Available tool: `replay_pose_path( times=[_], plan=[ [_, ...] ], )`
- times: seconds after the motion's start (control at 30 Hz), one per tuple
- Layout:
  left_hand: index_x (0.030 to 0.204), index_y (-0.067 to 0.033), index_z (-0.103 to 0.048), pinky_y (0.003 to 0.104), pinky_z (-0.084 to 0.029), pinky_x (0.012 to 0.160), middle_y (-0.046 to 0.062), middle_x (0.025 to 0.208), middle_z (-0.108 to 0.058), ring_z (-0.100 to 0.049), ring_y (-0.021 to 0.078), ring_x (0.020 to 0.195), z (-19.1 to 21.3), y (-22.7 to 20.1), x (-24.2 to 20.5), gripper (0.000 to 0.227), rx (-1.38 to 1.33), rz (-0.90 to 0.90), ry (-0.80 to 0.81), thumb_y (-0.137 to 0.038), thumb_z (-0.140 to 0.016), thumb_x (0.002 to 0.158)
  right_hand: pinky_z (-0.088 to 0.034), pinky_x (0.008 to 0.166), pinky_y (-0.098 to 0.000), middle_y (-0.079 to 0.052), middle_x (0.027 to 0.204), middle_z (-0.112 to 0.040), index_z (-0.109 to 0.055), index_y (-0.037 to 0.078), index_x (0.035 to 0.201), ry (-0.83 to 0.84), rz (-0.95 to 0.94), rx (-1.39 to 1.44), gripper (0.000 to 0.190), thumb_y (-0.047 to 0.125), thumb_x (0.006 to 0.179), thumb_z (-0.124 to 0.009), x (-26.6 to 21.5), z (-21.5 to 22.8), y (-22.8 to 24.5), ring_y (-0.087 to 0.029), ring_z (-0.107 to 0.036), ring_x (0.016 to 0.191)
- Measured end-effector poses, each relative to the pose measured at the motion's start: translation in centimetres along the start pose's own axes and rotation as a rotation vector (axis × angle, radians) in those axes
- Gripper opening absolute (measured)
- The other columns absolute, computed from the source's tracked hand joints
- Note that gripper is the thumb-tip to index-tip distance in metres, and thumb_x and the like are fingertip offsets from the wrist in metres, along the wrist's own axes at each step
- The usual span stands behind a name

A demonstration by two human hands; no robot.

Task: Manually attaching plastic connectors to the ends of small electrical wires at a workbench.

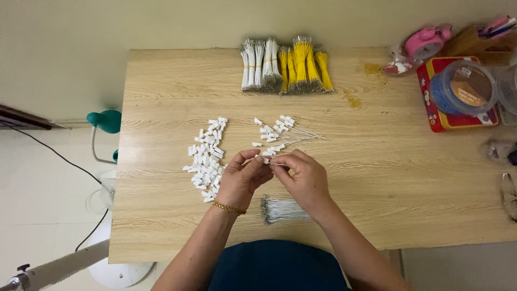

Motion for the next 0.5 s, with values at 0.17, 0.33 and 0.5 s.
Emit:
replay_pose_path(
  times=[0.17,0.33,0.5],
  plan=[
    [0.117,-0.0076,-0.063,0.049,-0.064,0.086,0.018,0.099,-0.076,-0.078,0.0339,0.09,0.4,-0.4,0.4,0.027,0.002,0.003,-0.02,-0.012,-0.074,0.093,-0.056,0.071,-0.0398,-0.015,0.081,-0.07,-0.077,0.012,0.102,0.005,-0.028,0.119,0.011,0.013,0.092,-0.072,0.2,-0.8,-0.5,-0.032,-0.073,0.08],
    [0.115,-0.0097,-0.064,0.048,-0.064,0.086,0.018,0.1,-0.077,-0.078,0.0339,0.09,0.2,-0.2,0.3,0.025,-0.009,0.017,-0.025,-0.014,-0.075,0.092,-0.057,0.072,-0.0434,-0.018,0.088,-0.073,-0.074,0.007,0.104,0.053,-0.067,0.168,0.013,0.013,0.094,-0.07,0.1,-1.1,-0.6,-0.035,-0.073,0.084],
    [0.112,-0.0067,-0.063,0.049,-0.064,0.084,0.019,0.096,-0.077,-0.078,0.0345,0.088,0.5,0.7,0.4,0.026,0.056,0.044,-0.065,-0.013,-0.077,0.091,-0.056,0.069,-0.0425,-0.014,0.08,-0.07,-0.071,0.008,0.097,0.04,0.013,0.069,0.007,0.014,0.093,-0.07,-0.1,-1.4,-1.3,-0.033,-0.073,0.079]
  ],
)
Point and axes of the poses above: each hand's wrist, its own x-axis towards the middle knuckle, its own z-axis out of the back of the hand, y = z × x, the point moved 6 cm from there along x, towards the middle knuckle
